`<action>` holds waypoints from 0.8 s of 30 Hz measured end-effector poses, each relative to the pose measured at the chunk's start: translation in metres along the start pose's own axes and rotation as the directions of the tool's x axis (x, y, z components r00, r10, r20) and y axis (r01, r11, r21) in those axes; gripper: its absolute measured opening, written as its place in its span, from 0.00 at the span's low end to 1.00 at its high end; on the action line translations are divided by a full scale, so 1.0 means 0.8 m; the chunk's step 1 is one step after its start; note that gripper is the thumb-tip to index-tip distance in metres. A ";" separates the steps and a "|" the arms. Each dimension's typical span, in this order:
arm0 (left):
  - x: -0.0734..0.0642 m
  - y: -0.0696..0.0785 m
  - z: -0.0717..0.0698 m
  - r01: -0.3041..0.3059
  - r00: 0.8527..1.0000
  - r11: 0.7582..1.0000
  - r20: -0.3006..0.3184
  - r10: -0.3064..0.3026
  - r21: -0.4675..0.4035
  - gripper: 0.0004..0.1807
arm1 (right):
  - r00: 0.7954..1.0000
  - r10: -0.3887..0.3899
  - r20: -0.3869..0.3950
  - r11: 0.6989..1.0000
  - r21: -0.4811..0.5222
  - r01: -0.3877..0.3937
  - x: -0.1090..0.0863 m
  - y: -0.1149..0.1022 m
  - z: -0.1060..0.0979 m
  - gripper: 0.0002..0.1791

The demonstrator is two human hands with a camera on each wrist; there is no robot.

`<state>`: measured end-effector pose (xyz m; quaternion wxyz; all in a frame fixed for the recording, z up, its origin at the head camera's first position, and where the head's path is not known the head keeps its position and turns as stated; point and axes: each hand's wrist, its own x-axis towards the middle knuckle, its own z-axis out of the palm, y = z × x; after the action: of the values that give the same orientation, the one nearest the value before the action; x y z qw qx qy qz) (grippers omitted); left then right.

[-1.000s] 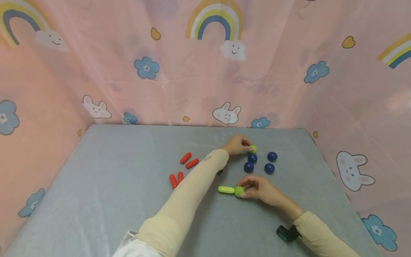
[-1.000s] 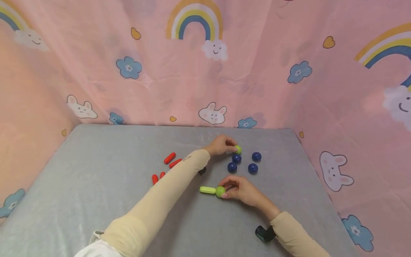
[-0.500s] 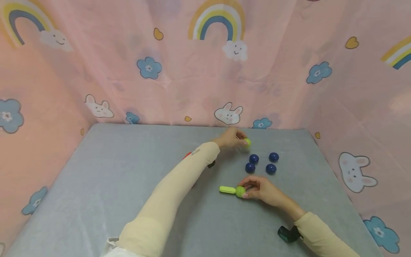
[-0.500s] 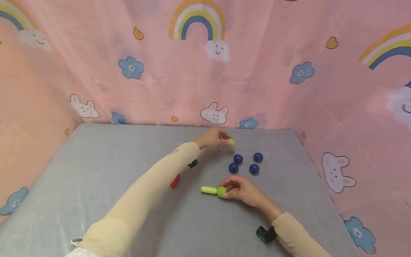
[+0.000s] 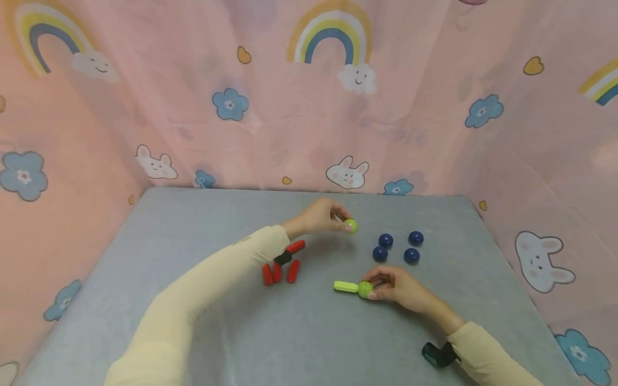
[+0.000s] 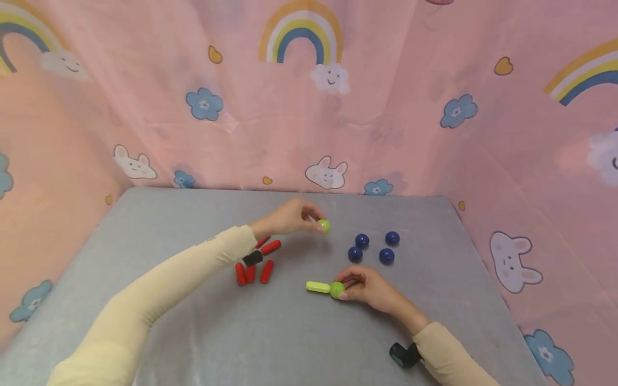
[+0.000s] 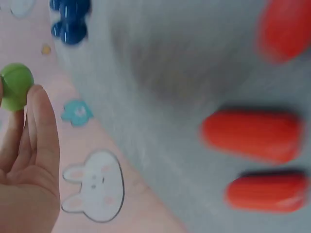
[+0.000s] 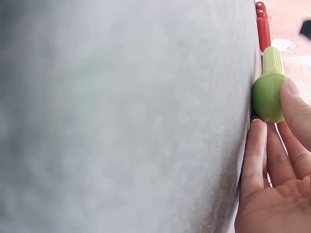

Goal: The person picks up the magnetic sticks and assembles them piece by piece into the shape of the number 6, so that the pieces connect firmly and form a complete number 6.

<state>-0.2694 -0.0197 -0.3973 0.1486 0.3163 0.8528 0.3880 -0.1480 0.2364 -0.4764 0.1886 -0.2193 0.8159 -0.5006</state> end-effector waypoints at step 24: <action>-0.136 -0.022 0.070 0.057 0.998 0.998 -0.020 -0.057 -0.012 0.14 | 1.000 0.024 -0.007 1.000 0.008 -0.024 0.001 0.004 0.000 0.18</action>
<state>-0.1666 -0.0676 -0.4466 0.1525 0.2870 0.8609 0.3915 -0.1488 0.2371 -0.4796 0.1925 -0.2067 0.8172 -0.5024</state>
